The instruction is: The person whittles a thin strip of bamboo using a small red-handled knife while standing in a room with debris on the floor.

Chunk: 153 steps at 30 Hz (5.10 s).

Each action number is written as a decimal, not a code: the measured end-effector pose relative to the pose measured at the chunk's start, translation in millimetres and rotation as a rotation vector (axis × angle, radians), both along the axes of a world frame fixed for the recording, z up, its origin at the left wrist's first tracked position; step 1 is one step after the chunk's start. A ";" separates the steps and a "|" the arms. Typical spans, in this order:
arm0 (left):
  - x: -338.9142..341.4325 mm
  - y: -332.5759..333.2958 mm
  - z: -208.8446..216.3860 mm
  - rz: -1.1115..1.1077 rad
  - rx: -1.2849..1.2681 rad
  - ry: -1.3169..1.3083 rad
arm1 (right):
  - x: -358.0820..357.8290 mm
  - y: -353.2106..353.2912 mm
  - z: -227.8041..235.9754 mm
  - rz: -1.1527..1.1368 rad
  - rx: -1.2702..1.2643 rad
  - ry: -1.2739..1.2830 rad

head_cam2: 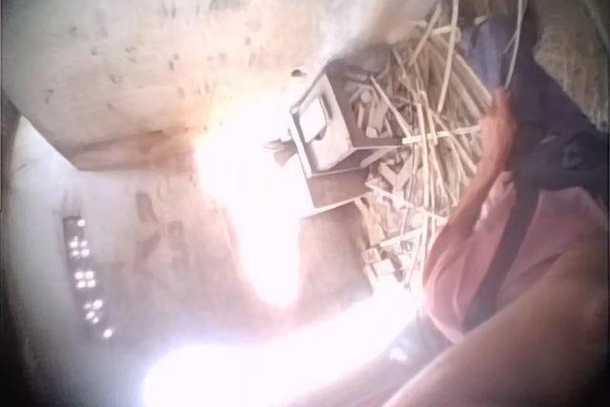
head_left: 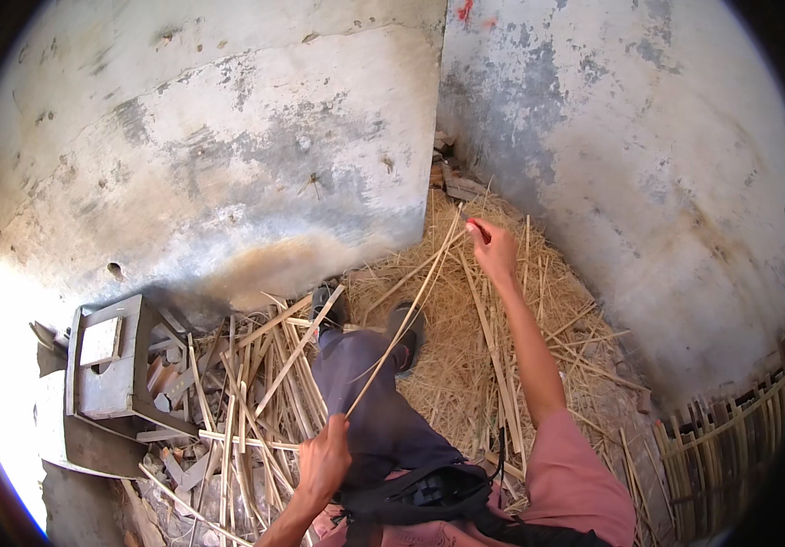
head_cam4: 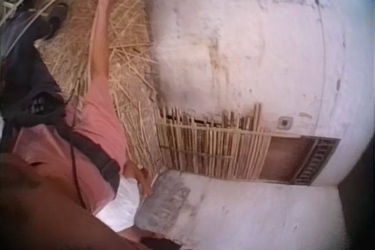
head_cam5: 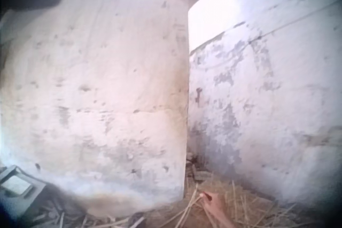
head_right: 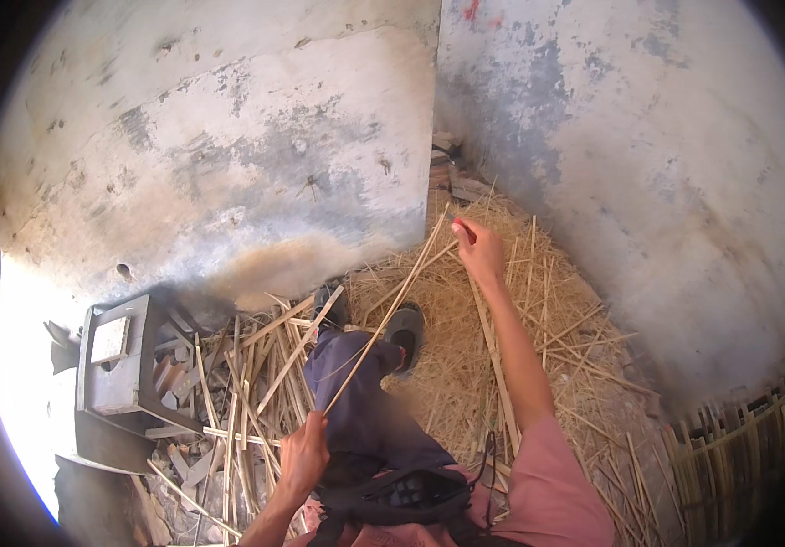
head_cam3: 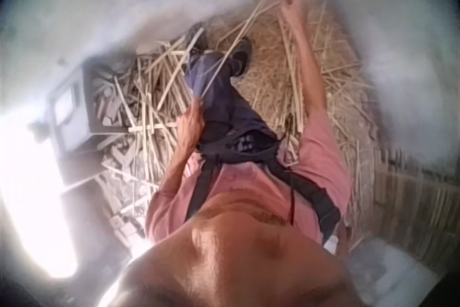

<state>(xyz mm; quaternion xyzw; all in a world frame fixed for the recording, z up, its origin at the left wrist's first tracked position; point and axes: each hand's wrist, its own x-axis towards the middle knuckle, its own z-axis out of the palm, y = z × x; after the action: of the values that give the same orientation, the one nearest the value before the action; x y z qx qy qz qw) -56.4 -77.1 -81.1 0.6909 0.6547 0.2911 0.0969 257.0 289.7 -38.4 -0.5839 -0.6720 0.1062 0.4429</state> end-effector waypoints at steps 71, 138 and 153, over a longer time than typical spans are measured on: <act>45.0 68.1 55.2 -0.068 -0.067 -0.981 | -87.9 -202.1 21.7 0.702 0.289 -0.070; -3.4 28.0 17.8 -0.084 -0.334 -0.958 | -85.8 -126.5 40.0 0.645 -0.417 0.735; 4.1 67.4 61.5 -0.034 -0.003 -0.657 | -106.2 -143.8 84.4 0.740 -0.317 0.842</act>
<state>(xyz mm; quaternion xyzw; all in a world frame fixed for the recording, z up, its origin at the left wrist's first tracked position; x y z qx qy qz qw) -52.3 -9.7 -19.6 0.5709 0.5772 0.4956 0.3089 150.8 145.9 46.0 -0.2766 -0.5733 0.5762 0.5126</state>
